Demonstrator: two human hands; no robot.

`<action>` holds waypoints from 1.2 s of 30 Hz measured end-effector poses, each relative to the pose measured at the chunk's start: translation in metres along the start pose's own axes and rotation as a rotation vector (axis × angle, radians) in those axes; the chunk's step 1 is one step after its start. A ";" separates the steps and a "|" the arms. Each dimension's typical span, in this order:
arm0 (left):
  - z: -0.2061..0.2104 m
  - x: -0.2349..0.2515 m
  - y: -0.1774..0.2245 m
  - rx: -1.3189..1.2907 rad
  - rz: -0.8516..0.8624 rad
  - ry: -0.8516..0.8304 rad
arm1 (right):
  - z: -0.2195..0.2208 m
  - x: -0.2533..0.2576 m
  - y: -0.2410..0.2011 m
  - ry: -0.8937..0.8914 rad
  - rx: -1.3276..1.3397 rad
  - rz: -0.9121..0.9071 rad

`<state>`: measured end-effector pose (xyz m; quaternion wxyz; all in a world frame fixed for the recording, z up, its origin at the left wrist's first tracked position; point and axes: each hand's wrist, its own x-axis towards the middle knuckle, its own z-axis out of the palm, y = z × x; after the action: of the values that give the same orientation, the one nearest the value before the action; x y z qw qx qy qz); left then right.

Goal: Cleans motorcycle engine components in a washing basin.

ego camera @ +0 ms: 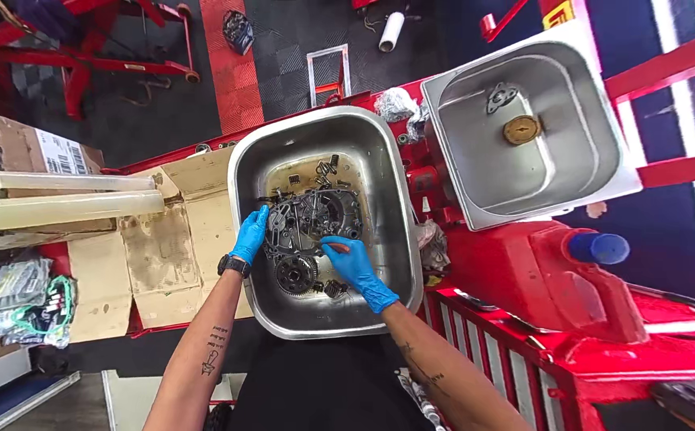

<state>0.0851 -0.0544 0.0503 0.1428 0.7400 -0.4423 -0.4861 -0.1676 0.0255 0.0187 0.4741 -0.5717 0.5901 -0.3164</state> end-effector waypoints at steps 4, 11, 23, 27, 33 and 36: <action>0.001 0.003 -0.003 0.037 0.004 0.014 | 0.006 0.011 -0.020 0.053 0.227 0.081; 0.000 0.005 -0.006 0.027 0.017 0.004 | 0.015 0.013 -0.034 -0.014 0.096 0.096; -0.002 0.006 -0.011 0.062 0.018 -0.028 | 0.027 0.030 -0.034 0.072 0.151 0.128; -0.003 0.004 -0.014 0.067 0.005 -0.037 | 0.013 0.030 -0.023 0.098 0.104 0.172; -0.005 0.007 -0.010 0.074 0.021 -0.039 | 0.012 0.032 -0.013 0.086 0.356 0.316; -0.003 0.003 -0.012 0.066 0.004 -0.040 | 0.001 0.041 -0.007 0.148 0.660 0.499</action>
<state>0.0936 -0.0507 0.0425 0.1102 0.7336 -0.4623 -0.4858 -0.1599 -0.0153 0.0163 0.6501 -0.2043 0.6102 -0.4041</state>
